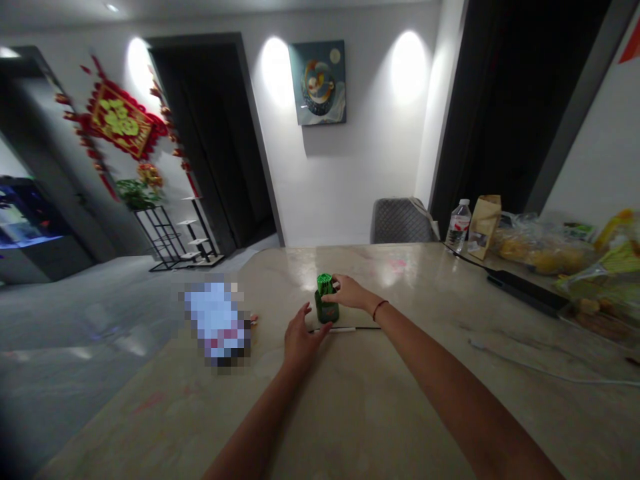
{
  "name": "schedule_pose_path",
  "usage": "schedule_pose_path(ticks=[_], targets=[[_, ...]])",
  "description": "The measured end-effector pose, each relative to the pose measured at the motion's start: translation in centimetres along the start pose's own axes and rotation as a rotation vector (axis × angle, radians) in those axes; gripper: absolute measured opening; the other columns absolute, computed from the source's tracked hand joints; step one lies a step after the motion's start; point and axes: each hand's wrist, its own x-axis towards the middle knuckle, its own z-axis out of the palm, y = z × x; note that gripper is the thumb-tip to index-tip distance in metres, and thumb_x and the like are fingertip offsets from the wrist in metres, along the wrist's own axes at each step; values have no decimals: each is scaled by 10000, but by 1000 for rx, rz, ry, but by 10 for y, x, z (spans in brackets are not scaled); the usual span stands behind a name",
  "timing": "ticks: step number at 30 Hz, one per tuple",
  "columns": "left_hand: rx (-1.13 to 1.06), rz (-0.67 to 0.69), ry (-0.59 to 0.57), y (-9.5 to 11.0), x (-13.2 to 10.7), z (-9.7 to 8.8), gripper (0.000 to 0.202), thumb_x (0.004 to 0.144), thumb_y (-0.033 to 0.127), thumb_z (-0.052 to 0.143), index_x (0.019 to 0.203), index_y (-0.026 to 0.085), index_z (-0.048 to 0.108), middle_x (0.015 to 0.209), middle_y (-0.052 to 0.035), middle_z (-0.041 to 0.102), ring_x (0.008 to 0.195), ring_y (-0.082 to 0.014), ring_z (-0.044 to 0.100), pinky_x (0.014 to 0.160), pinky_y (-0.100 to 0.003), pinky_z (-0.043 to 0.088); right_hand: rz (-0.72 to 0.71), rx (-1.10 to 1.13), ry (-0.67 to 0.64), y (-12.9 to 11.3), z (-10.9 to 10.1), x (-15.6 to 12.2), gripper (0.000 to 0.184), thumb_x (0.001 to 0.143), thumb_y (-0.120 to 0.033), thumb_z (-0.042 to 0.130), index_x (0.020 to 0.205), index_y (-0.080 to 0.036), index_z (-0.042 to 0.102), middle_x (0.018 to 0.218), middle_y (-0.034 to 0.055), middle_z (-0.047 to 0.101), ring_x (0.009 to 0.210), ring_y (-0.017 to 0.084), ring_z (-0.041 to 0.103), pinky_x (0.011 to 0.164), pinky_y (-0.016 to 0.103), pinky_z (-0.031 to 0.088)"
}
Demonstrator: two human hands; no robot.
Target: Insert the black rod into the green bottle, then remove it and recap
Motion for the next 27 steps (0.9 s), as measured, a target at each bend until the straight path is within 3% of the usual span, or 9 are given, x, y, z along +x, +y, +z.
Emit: schedule_pose_path(ticks=[3,6,9,15,17,20,25,27], targets=[[19,-5,-36,2,0,-1,657,642,412,637,1221,195,414,1163,-71,560,1070,-214,505,906,-313,362,24,131,-95,-8,-1,-7,461,602,-280,694,1013,-142,537,977,82,623,864,179,590,728,287,480],[32,-25,-67,2,1,-3,596,663,413,622,1193,209,443,1107,-58,596,1017,-211,538,870,-301,374,126,254,-94,-13,-2,-13,654,622,-333,670,1209,-192,416,1235,115,491,1000,198,541,751,292,469],[43,-25,-91,2,1,-4,582,685,436,596,1199,211,442,1088,-60,608,994,-215,549,839,-294,380,204,350,-118,-15,-2,-22,665,697,-372,587,1295,-273,312,1329,83,409,1101,203,482,805,319,435],[70,-11,-97,3,1,-5,585,689,446,588,1202,203,447,1070,-81,618,972,-219,558,812,-295,384,214,429,-75,-15,-7,-46,572,768,-424,478,1294,-268,315,1225,75,524,1147,182,454,886,362,368],[71,-15,-98,4,1,-6,575,689,443,588,1195,205,455,1062,-79,622,966,-217,560,804,-294,385,193,421,11,-15,-12,-50,555,780,-463,433,1264,-199,369,977,85,646,1045,189,532,878,370,378],[76,-23,-99,5,1,-6,569,686,441,591,1185,199,467,1054,-82,625,970,-221,558,803,-297,385,167,400,157,-15,-16,-51,546,768,-508,413,1164,-135,467,681,44,640,846,196,601,833,370,415],[79,-2,-90,3,1,-5,581,693,442,584,1204,202,451,1060,-77,624,972,-218,557,813,-294,380,169,416,95,-16,-8,-43,461,788,-431,452,1192,-215,412,1061,67,620,1028,165,536,877,340,383],[84,3,-98,2,1,-4,588,693,446,583,1209,200,446,1064,-76,622,969,-217,557,814,-291,378,158,376,104,-14,-6,-38,424,795,-417,441,1152,-189,440,968,72,647,954,163,568,847,326,396]])
